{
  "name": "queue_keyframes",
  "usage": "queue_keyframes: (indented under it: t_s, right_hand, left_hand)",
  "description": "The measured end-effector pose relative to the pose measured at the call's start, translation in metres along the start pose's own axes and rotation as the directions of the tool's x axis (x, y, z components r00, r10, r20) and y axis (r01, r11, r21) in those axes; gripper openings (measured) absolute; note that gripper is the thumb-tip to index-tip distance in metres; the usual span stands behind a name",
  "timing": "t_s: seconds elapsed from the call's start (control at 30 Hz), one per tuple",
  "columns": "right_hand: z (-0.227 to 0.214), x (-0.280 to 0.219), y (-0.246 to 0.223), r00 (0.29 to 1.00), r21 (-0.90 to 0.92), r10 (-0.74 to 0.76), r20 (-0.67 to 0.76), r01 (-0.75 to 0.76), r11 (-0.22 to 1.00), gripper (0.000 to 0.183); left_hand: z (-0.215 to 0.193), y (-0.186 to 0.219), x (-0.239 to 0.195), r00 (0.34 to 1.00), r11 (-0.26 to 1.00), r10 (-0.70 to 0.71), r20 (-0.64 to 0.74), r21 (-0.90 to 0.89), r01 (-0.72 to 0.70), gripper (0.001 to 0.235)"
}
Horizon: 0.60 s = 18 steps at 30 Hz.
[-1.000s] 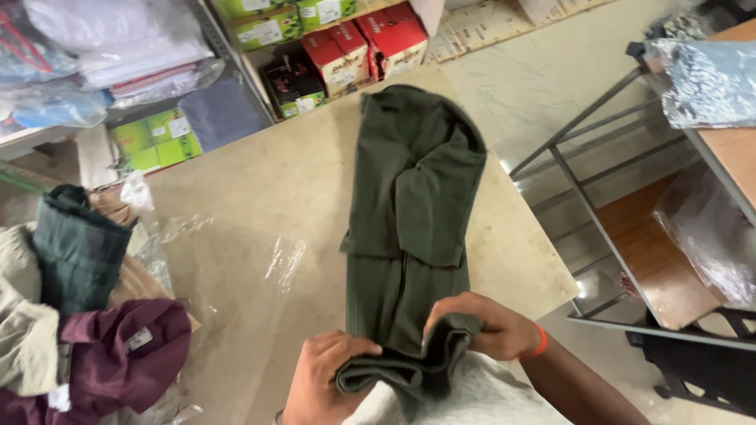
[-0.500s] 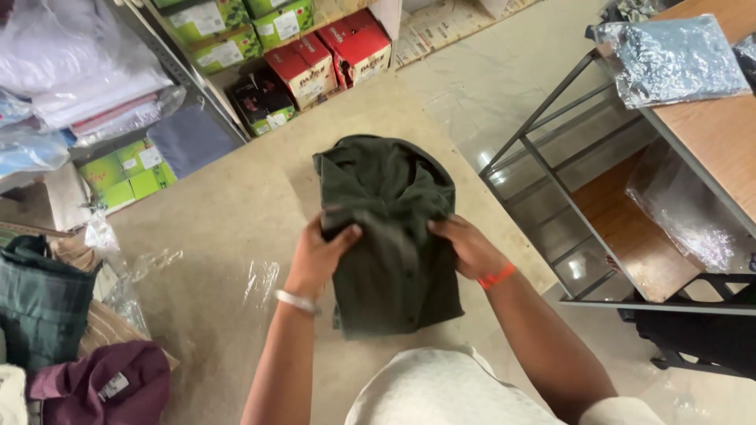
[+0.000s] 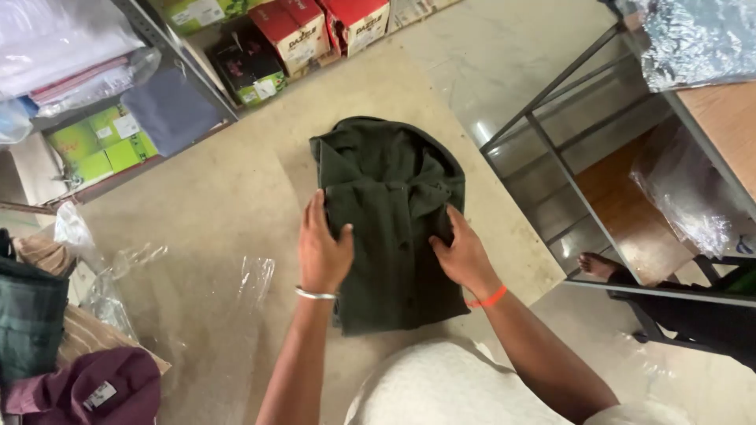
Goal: The person folds a dark green shirt on a table, smoothing it flat and folding the sleeves and body into a neat rectangle, then wraps the folded shirt in a clear plastic bag. They then take an olive green shirt, unfold it, and spread it flat on the table to begin folding it.
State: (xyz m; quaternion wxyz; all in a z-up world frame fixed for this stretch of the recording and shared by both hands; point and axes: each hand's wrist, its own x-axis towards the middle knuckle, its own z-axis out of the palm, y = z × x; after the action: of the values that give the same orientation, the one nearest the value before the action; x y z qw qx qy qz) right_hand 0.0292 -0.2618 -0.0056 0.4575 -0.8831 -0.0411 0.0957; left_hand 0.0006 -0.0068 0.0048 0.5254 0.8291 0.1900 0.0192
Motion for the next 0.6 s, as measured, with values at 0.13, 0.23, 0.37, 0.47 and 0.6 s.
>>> queue_keyframes:
  t_s: [0.13, 0.23, 0.37, 0.47, 0.6]
  right_hand:
    - [0.001, -0.012, -0.048, 0.935, -0.279, -0.323, -0.145, 0.274, 0.920, 0.082]
    - [0.015, 0.000, -0.062, 0.875, -0.493, -0.471, -0.114, 0.361, 0.791, 0.071]
    - [0.059, 0.042, -0.012, 0.896, -0.636, -0.444, 0.007, 0.347, 0.689, 0.060]
    - [0.055, 0.044, -0.018, 0.893, -0.613, -0.448, 0.048, 0.380, 0.692, 0.063]
    - [0.052, 0.044, -0.025, 0.873, -0.580, -0.481, 0.083, 0.435, 0.689, 0.063]
  left_hand:
    - [0.008, 0.029, -0.007, 0.891, 0.847, 0.440, -0.110, 0.380, -0.371, 0.077]
    - [0.029, 0.031, 0.001, 0.849, 0.761, 0.529, 0.000, 0.443, -0.474, 0.071]
    - [0.052, 0.008, 0.024, 0.756, 0.478, 0.624, 0.201, 0.667, -0.572, 0.061]
    - [0.045, 0.005, 0.025, 0.779, 0.612, 0.613, 0.129, 0.545, -0.572, 0.057]
    - [0.041, 0.011, 0.007, 0.791, 0.632, 0.604, 0.099, 0.545, -0.551, 0.054]
